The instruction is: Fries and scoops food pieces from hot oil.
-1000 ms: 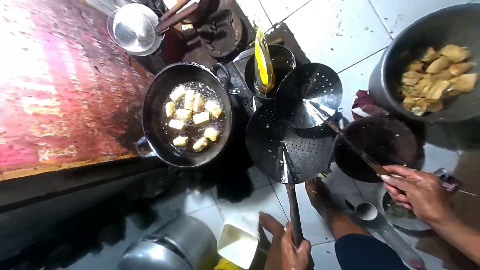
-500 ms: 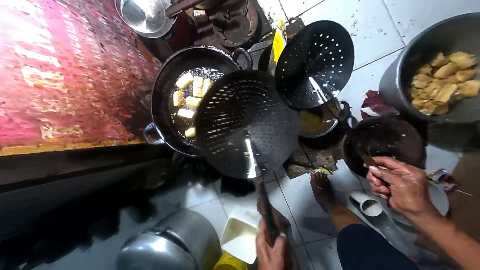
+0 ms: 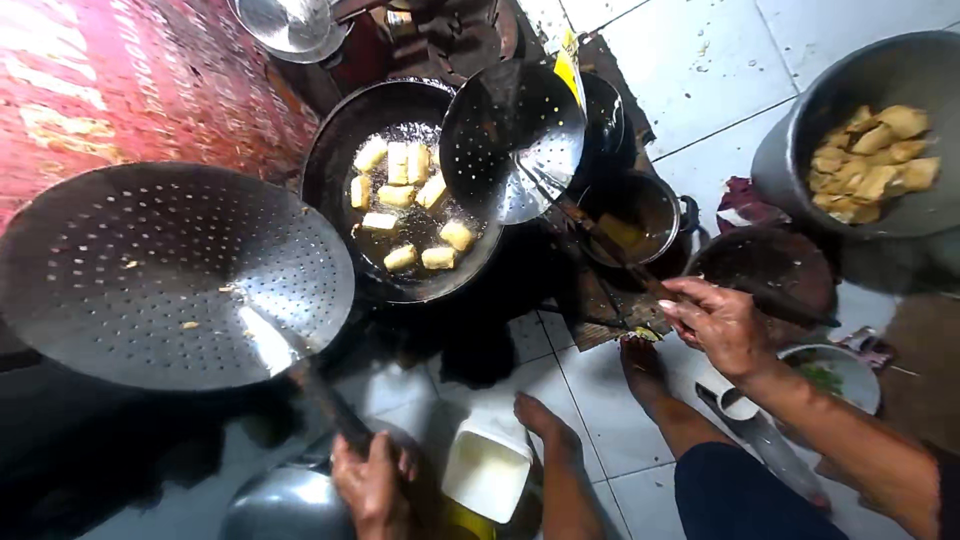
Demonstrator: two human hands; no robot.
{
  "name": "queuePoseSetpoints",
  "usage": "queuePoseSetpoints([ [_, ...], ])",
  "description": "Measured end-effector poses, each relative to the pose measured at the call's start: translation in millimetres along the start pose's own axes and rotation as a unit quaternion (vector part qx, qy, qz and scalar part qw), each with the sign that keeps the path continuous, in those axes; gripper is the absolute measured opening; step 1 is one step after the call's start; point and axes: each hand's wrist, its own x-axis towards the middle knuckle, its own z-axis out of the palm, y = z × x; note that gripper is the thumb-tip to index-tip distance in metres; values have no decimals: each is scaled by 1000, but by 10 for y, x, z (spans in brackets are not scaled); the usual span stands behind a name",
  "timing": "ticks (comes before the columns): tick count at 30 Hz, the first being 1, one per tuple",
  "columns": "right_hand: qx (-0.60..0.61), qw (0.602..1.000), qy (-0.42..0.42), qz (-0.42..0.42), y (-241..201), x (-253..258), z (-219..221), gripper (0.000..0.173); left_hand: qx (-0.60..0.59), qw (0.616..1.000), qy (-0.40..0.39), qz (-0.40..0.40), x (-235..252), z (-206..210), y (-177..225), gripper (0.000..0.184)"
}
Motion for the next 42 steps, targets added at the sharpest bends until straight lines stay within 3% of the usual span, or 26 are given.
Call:
queuePoseSetpoints([
  [2,-23,1000,2,-2,-14,72,86,26,64,998,6,1,231,-21,33,41],
  [10,-48,999,17,-8,-6,148,349,22,319,945,-11,68,951,11,423,43],
  [19,-75,997,-1,0,66,111,427,24,399,913,17,88,1157,71,707,46],
  [28,-162,984,21,-64,-87,171,545,23,417,906,-3,67,1331,50,719,42],
  [36,-243,944,28,-220,-106,328,553,27,410,909,-38,56,1495,59,753,37],
  [42,-290,909,-32,-297,-97,301,642,23,423,899,-71,89,1719,29,777,34],
])
